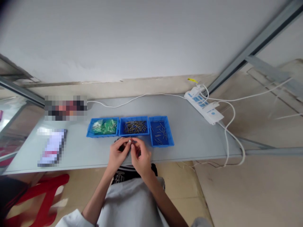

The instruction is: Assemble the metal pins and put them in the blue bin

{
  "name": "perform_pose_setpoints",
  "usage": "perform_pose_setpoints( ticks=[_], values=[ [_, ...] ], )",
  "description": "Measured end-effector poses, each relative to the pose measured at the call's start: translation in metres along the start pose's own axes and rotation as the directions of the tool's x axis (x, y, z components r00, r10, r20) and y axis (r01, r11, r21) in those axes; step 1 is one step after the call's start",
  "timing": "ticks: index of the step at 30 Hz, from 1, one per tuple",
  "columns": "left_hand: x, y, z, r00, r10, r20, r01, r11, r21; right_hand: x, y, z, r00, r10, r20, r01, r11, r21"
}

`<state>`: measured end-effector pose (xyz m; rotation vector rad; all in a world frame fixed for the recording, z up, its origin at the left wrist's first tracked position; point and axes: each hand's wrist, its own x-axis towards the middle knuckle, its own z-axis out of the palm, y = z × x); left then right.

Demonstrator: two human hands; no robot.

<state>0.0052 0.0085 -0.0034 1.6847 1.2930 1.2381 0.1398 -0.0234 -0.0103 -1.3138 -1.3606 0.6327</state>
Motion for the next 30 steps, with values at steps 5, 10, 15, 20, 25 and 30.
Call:
perform_pose_setpoints(
  ticks=[5, 10, 15, 20, 25, 30],
  values=[
    [0.0015, 0.0016, 0.0005, 1.000, -0.002, -0.008, 0.002, 0.999, 0.042, 0.0014, 0.0054, 0.0010, 0.999, 0.050, 0.012, -0.050, 0.999, 0.014],
    [-0.0002, -0.0035, 0.0001, 0.999, 0.048, 0.009, -0.049, 0.998, 0.047, 0.0043, 0.0010, 0.0007, 1.000, -0.029, -0.011, 0.030, 0.999, 0.037],
    [-0.0017, -0.0063, -0.0002, 0.998, 0.066, 0.008, -0.067, 0.997, 0.040, 0.0034, 0.0001, 0.0011, 0.998, -0.057, -0.034, 0.059, 0.997, 0.040],
    [-0.0018, -0.0038, -0.0002, 0.997, 0.071, 0.019, -0.072, 0.996, 0.051, 0.0023, 0.0047, 0.0020, 0.999, -0.024, -0.026, 0.025, 0.999, 0.029],
    [-0.0008, -0.0014, -0.0009, 0.996, 0.081, 0.033, -0.083, 0.996, 0.041, 0.0052, 0.0041, 0.0023, 0.999, -0.024, -0.047, 0.026, 0.999, 0.044],
    [-0.0006, -0.0011, -0.0012, 0.997, 0.072, 0.043, -0.072, 0.997, 0.009, 0.0064, 0.0038, 0.0046, 0.999, -0.013, -0.042, 0.013, 1.000, 0.007]
  ],
)
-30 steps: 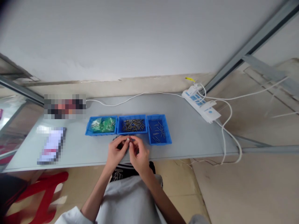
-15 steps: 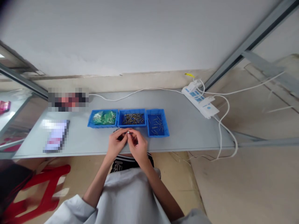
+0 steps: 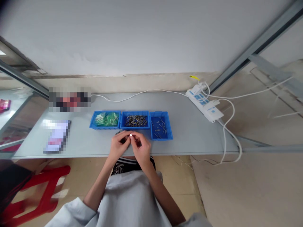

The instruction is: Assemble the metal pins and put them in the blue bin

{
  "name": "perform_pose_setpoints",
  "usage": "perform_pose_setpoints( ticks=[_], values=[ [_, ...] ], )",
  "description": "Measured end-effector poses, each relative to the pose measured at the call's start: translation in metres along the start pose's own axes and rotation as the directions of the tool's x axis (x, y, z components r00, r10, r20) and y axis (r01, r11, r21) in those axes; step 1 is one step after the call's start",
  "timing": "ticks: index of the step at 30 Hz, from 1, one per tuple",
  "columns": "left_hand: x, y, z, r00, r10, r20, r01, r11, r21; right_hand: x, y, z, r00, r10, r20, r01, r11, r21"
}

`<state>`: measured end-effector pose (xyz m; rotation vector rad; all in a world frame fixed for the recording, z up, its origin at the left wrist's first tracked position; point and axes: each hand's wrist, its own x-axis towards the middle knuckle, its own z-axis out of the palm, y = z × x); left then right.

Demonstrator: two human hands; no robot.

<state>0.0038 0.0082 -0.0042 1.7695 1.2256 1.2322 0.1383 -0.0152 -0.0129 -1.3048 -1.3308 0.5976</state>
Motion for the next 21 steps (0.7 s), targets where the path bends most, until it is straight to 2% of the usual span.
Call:
perform_pose_setpoints(
  ticks=[4, 7, 8, 11, 14, 17, 19, 21],
  values=[
    [-0.003, 0.001, 0.001, 0.999, -0.033, -0.013, 0.032, 0.999, -0.042, -0.004, -0.008, -0.004, 0.994, -0.092, -0.055, 0.089, 0.994, -0.056],
    [-0.005, 0.002, 0.002, 0.994, -0.090, -0.063, 0.084, 0.992, -0.098, 0.003, -0.019, -0.023, 0.966, -0.193, -0.170, 0.166, 0.973, -0.162],
    [-0.006, 0.002, 0.002, 0.990, -0.109, -0.086, 0.098, 0.988, -0.115, 0.010, -0.022, -0.033, 0.951, -0.211, -0.226, 0.163, 0.963, -0.216],
    [-0.007, 0.003, 0.002, 0.978, -0.158, -0.133, 0.139, 0.980, -0.140, 0.036, -0.027, -0.068, 0.919, -0.184, -0.350, 0.031, 0.916, -0.399],
    [-0.007, 0.005, 0.001, 0.974, -0.177, -0.138, 0.158, 0.977, -0.142, 0.051, -0.028, -0.094, 0.944, -0.177, -0.277, 0.013, 0.862, -0.506],
    [-0.006, 0.006, 0.001, 0.974, -0.178, -0.137, 0.159, 0.977, -0.142, 0.037, -0.031, -0.097, 0.955, -0.198, -0.219, 0.063, 0.861, -0.505],
    [-0.006, 0.007, 0.001, 0.973, -0.187, -0.133, 0.169, 0.976, -0.136, 0.017, -0.032, -0.086, 0.975, -0.202, -0.087, 0.141, 0.878, -0.457],
    [-0.006, 0.007, 0.000, 0.972, -0.196, -0.131, 0.179, 0.975, -0.131, -0.002, -0.029, -0.071, 0.968, -0.205, 0.148, 0.248, 0.882, -0.400]
  ],
)
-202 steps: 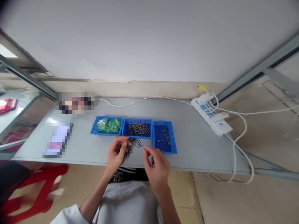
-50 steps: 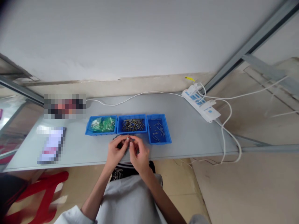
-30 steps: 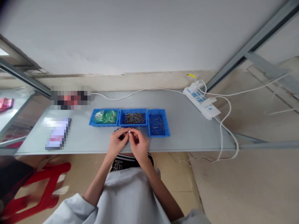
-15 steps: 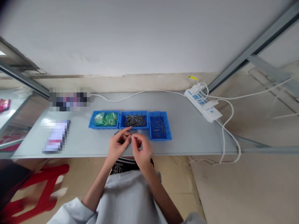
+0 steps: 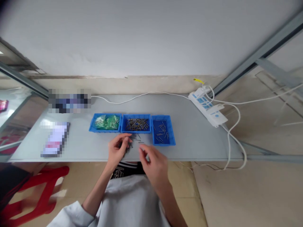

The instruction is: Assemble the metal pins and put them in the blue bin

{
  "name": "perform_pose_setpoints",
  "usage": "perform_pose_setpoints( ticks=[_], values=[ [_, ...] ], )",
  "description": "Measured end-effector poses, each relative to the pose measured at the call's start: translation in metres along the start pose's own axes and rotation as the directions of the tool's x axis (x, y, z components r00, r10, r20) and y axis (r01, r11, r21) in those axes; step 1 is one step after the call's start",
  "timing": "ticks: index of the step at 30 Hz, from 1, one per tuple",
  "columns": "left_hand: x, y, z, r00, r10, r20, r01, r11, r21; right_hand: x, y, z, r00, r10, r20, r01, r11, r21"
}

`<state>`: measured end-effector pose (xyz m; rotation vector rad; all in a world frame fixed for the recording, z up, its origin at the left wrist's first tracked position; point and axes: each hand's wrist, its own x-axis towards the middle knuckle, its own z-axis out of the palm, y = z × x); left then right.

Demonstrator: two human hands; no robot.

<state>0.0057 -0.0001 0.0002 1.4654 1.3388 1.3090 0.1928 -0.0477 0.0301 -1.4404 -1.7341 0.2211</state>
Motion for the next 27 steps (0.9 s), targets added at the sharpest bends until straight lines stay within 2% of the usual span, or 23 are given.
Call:
perform_pose_setpoints(
  ticks=[2, 6, 10, 14, 17, 20, 24, 27],
  values=[
    [0.000, -0.001, 0.000, 1.000, -0.006, 0.002, 0.006, 1.000, -0.002, -0.011, -0.001, 0.017, 0.995, 0.000, 0.097, 0.000, 1.000, -0.003],
    [0.000, -0.003, 0.000, 1.000, 0.001, 0.014, -0.001, 1.000, -0.006, -0.015, 0.010, 0.039, 0.990, 0.092, 0.105, -0.083, 0.992, -0.091],
    [0.001, -0.002, 0.001, 1.000, 0.015, 0.026, -0.015, 1.000, 0.007, -0.012, 0.015, 0.047, 0.981, 0.129, 0.142, -0.106, 0.981, -0.160],
    [0.001, 0.000, 0.001, 1.000, 0.022, 0.022, -0.022, 1.000, 0.009, -0.012, 0.016, 0.050, 0.975, 0.158, 0.159, -0.132, 0.978, -0.160],
    [0.001, 0.000, 0.001, 0.999, 0.027, 0.017, -0.028, 0.999, 0.022, -0.011, 0.014, 0.052, 0.977, 0.158, 0.141, -0.152, 0.987, -0.053],
    [0.001, 0.000, 0.000, 0.998, 0.060, 0.037, -0.062, 0.997, 0.052, -0.005, 0.007, 0.050, 0.982, 0.153, 0.111, -0.170, 0.973, 0.157],
    [0.003, 0.002, 0.001, 0.972, 0.189, 0.137, -0.200, 0.978, 0.066, 0.008, -0.007, 0.049, 0.982, 0.177, 0.064, -0.188, 0.902, 0.388],
    [0.004, 0.002, 0.001, 0.958, 0.224, 0.179, -0.235, 0.971, 0.042, 0.016, -0.012, 0.053, 0.975, 0.214, 0.057, -0.214, 0.844, 0.492]
  ],
)
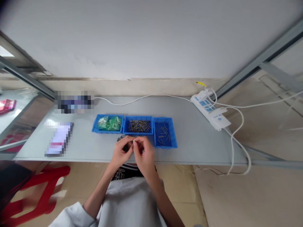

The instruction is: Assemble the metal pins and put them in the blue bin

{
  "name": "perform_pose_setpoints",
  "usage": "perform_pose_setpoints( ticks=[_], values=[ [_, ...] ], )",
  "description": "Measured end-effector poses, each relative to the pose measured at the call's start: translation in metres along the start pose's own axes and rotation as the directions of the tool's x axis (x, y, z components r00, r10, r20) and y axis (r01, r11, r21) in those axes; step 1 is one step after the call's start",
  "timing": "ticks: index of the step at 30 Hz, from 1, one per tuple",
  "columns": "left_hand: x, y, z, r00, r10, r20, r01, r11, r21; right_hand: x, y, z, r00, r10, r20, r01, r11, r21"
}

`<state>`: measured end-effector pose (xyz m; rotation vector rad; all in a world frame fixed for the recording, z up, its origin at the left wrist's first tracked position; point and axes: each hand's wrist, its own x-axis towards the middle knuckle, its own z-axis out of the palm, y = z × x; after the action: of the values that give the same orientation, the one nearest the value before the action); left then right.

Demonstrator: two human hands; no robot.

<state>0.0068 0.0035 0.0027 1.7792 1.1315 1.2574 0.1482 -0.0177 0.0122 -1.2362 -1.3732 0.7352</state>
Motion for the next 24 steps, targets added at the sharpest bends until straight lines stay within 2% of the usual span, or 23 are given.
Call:
perform_pose_setpoints(
  ticks=[6, 17, 24],
  values=[
    [0.000, -0.005, 0.000, 0.998, -0.026, -0.051, 0.026, 1.000, 0.002, 0.006, 0.008, 0.007, 0.996, 0.079, 0.034, -0.082, 0.989, 0.126],
    [0.002, -0.005, 0.000, 0.998, -0.045, -0.041, 0.044, 0.999, -0.003, -0.009, 0.032, 0.006, 0.996, 0.093, 0.003, -0.092, 0.978, 0.188],
    [0.002, -0.007, 0.001, 0.998, -0.033, -0.059, 0.033, 0.999, 0.003, -0.006, 0.031, 0.005, 0.995, 0.098, 0.013, -0.099, 0.976, 0.193]
  ],
)
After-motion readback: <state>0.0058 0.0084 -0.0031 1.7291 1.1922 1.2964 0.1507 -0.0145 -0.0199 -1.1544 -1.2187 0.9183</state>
